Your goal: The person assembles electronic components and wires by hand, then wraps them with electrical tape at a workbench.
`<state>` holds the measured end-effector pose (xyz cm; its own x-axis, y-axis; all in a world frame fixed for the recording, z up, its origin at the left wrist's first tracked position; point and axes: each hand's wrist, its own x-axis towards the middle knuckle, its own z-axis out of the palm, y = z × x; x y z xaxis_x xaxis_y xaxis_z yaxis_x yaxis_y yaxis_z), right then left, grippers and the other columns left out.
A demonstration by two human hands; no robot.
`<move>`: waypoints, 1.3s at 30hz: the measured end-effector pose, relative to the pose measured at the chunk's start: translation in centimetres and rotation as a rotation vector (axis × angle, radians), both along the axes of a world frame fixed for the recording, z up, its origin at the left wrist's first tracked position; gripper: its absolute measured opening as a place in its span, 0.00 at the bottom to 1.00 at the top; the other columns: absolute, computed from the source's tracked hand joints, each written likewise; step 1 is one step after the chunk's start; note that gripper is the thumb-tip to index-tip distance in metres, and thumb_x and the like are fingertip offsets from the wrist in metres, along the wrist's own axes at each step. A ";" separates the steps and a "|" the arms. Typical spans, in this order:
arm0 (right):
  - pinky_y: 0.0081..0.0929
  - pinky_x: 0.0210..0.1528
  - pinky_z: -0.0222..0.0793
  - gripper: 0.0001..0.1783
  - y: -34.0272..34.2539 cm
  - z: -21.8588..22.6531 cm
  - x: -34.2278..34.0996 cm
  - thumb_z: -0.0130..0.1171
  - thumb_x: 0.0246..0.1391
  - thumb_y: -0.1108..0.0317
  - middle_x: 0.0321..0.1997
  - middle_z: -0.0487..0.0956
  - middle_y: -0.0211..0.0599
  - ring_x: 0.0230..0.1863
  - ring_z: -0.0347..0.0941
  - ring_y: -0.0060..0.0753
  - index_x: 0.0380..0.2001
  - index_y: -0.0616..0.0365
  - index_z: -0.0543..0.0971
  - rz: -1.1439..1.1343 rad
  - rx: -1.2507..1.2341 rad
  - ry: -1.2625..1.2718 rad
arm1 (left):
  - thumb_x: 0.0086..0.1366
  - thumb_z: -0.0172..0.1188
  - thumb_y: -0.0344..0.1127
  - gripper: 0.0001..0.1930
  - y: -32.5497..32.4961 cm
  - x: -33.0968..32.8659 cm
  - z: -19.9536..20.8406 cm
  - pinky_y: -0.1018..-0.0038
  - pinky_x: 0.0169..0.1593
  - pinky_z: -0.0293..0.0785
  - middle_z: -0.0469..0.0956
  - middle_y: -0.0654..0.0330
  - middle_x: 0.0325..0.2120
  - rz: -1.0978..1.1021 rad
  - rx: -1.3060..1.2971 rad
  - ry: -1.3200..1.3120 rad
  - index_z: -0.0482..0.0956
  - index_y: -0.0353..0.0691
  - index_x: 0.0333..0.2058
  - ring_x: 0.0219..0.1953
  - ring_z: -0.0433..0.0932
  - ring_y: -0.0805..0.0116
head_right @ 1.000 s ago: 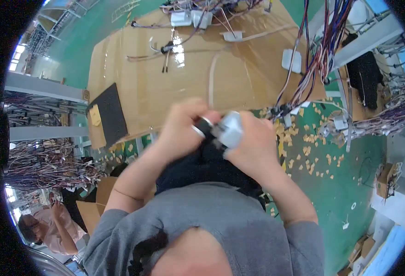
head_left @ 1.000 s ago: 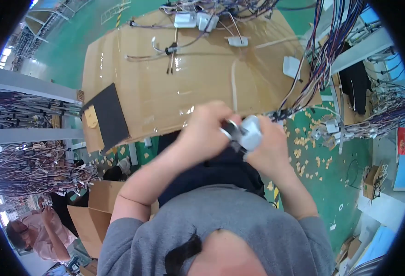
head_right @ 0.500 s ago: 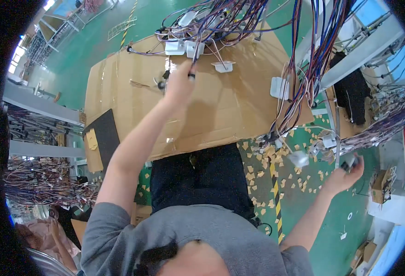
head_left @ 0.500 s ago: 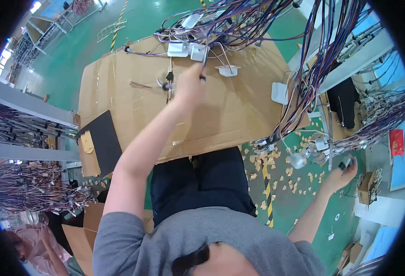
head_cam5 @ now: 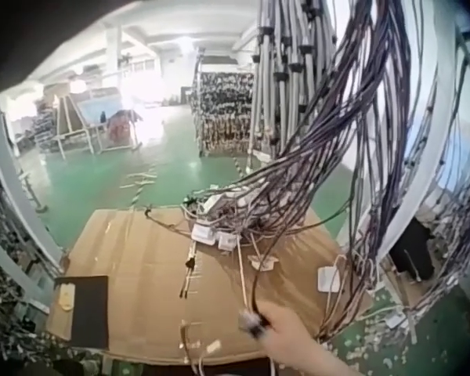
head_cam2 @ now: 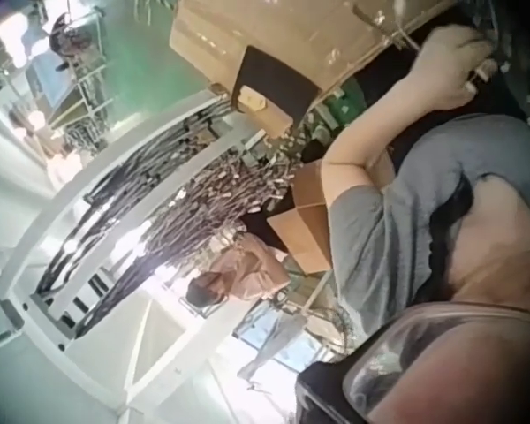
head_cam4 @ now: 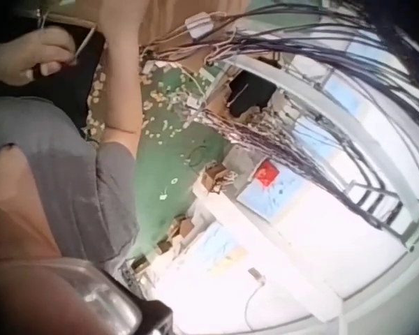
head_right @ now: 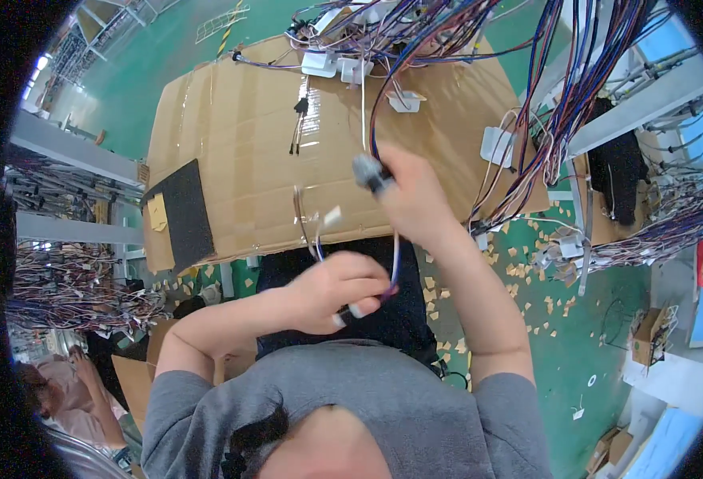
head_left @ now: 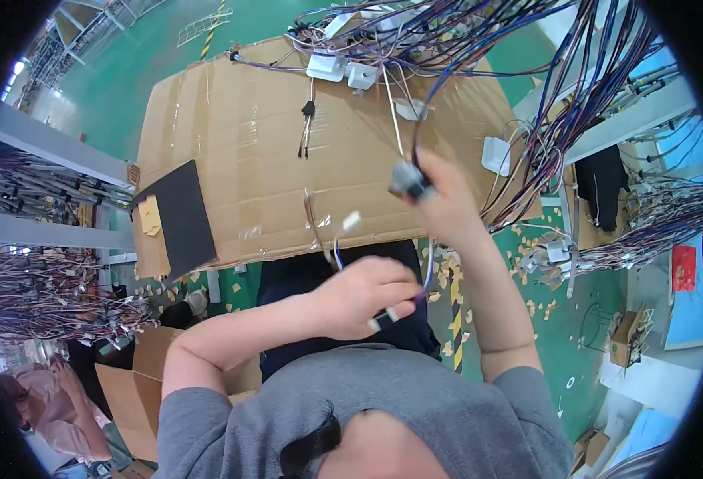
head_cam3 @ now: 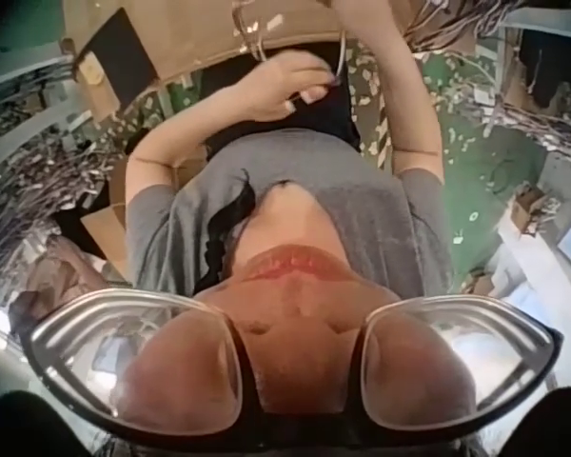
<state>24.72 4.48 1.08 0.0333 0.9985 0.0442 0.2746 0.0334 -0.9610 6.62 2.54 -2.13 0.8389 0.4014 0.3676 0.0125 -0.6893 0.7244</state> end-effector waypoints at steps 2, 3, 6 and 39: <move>0.18 0.27 0.60 0.04 -2.8 2.4 1.1 0.49 0.48 0.73 0.20 0.71 0.28 0.21 0.63 0.17 0.27 0.62 0.73 0.121 0.039 -0.112 | 0.48 0.61 0.29 0.25 3.1 -1.0 0.8 0.61 0.49 0.66 0.69 0.49 0.44 0.134 0.198 -0.149 0.68 0.37 0.47 0.48 0.68 0.51; 0.20 0.27 0.61 0.05 -4.1 3.9 1.4 0.49 0.48 0.72 0.19 0.71 0.28 0.20 0.62 0.17 0.26 0.61 0.73 0.146 -0.036 -0.083 | 0.48 0.63 0.30 0.28 5.0 -1.2 1.2 0.60 0.53 0.63 0.66 0.48 0.49 0.352 0.285 -0.150 0.67 0.37 0.50 0.53 0.64 0.50; 0.27 0.28 0.62 0.07 -6.8 6.1 0.6 0.50 0.47 0.68 0.18 0.70 0.29 0.18 0.62 0.19 0.26 0.61 0.73 0.105 0.242 -0.078 | 0.45 0.65 0.32 0.34 11.6 2.4 1.4 0.61 0.55 0.61 0.62 0.49 0.52 0.382 0.365 -0.181 0.64 0.42 0.53 0.55 0.61 0.52; 0.25 0.27 0.63 0.12 -5.6 4.3 5.1 0.56 0.49 0.65 0.17 0.71 0.35 0.20 0.68 0.26 0.23 0.65 0.74 0.069 0.017 -0.130 | 0.56 0.52 0.27 0.17 12.7 -1.3 -3.1 0.65 0.51 0.65 0.74 0.48 0.41 0.715 0.073 0.045 0.71 0.32 0.46 0.47 0.70 0.53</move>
<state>29.80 -1.15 5.33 -0.0422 0.9973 0.0607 0.3934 0.0724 -0.9165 5.36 15.25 -5.20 0.3948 0.8338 0.3860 0.5074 -0.5480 0.6650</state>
